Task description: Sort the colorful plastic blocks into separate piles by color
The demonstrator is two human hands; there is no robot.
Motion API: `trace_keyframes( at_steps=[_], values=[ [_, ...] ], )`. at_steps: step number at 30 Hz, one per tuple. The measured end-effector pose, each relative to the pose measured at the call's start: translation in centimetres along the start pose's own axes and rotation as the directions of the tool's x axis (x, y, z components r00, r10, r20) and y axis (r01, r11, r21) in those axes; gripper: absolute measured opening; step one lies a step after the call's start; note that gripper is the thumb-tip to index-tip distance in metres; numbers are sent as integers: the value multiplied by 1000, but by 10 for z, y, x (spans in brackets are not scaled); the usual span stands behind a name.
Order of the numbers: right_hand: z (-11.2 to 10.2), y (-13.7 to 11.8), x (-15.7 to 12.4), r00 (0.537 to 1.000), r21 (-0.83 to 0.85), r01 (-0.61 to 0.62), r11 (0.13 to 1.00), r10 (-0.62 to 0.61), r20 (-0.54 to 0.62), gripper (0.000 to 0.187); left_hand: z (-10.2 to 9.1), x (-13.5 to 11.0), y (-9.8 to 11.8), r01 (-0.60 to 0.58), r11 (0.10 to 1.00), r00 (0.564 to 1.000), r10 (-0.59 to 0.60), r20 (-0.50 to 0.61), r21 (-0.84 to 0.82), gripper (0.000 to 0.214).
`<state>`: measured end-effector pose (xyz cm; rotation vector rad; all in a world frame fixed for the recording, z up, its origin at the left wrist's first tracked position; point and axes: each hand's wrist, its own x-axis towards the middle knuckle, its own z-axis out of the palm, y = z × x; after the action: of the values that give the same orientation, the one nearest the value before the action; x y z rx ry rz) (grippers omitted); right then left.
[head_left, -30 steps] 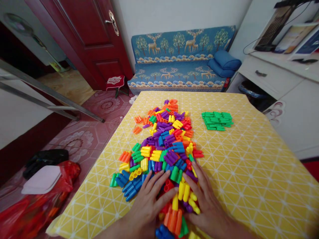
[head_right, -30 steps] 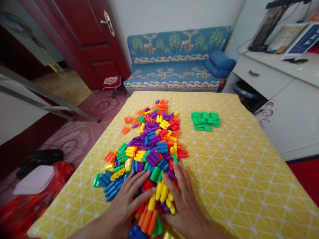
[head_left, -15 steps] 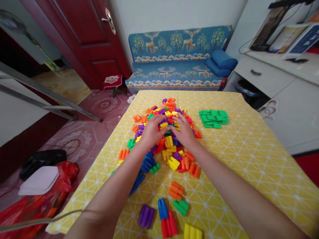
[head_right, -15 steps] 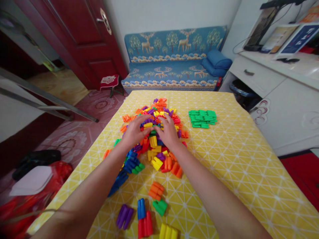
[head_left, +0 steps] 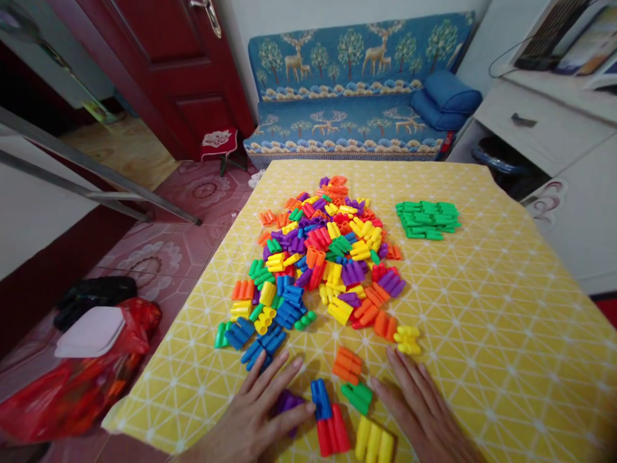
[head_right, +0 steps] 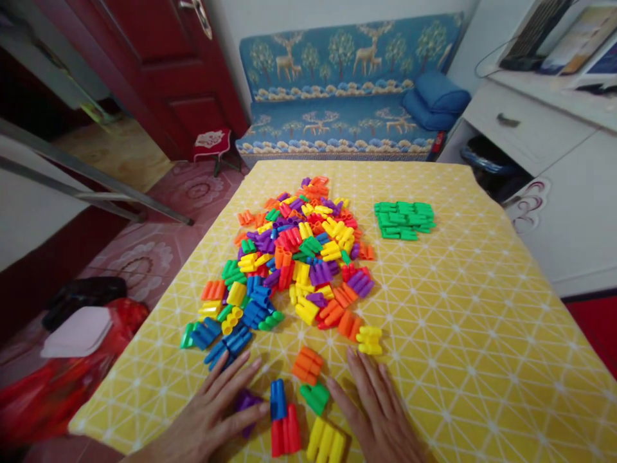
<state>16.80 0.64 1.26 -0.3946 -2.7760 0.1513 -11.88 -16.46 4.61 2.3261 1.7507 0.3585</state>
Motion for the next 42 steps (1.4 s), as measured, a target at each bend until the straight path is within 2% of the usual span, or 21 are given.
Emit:
trace_keyframes(
  at_steps=[3, 8, 13, 16, 18, 21, 24, 27, 30, 33, 37, 40, 42],
  values=[
    [14, -2, 38, 991, 16, -133, 991, 132, 29, 85, 8, 33, -2, 28, 996, 1000, -27, -3, 85, 79],
    [28, 13, 115, 975, -8, -218, 976, 218, -38, 77, 9, 104, -28, 33, 970, 996, -13, -87, 241, 62],
    [26, 57, 182, 947, 5, -293, 956, 290, -140, 62, -15, 163, -66, 101, 970, 969, -46, -241, 220, 52],
    [21, 81, 207, 923, 35, -358, 933, 359, -137, 57, -37, 184, -88, 202, 968, 920, -135, -369, 149, 47],
    [18, 87, 208, 901, 74, -397, 915, 403, -161, 60, -48, 183, -98, 250, 966, 857, -193, -478, 58, 39],
    [19, 83, 185, 880, 126, -393, 911, 412, -238, 58, -55, 157, -105, 338, 938, 741, -318, -591, -80, 32],
    [28, 72, 152, 881, 119, -367, 923, 386, -273, 52, -47, 115, -106, 578, 813, 664, -517, -540, -67, 32],
    [36, 66, 135, 882, 94, -369, 925, 380, -279, 48, -35, 85, -107, 689, 725, 681, -652, -333, -13, 56],
    [39, 63, 137, 883, 85, -374, 923, 383, -271, 43, -26, 83, -109, 717, 697, 673, -696, -253, -10, 64],
    [39, 59, 144, 895, 64, -365, 929, 369, -250, 44, -24, 99, -113, 735, 677, 644, -713, -276, -33, 56],
    [38, 53, 147, 906, 70, -345, 936, 351, -237, 46, -31, 120, -120, 719, 688, 622, -702, -346, -102, 33],
    [37, 51, 147, 906, 84, -336, 938, 347, -243, 47, -41, 133, -117, 620, 748, 611, -650, -452, -237, 22],
    [37, 51, 147, 906, 85, -335, 938, 346, -242, 46, -45, 145, -107, 488, 782, 622, -623, -475, -388, 19]
  ],
)
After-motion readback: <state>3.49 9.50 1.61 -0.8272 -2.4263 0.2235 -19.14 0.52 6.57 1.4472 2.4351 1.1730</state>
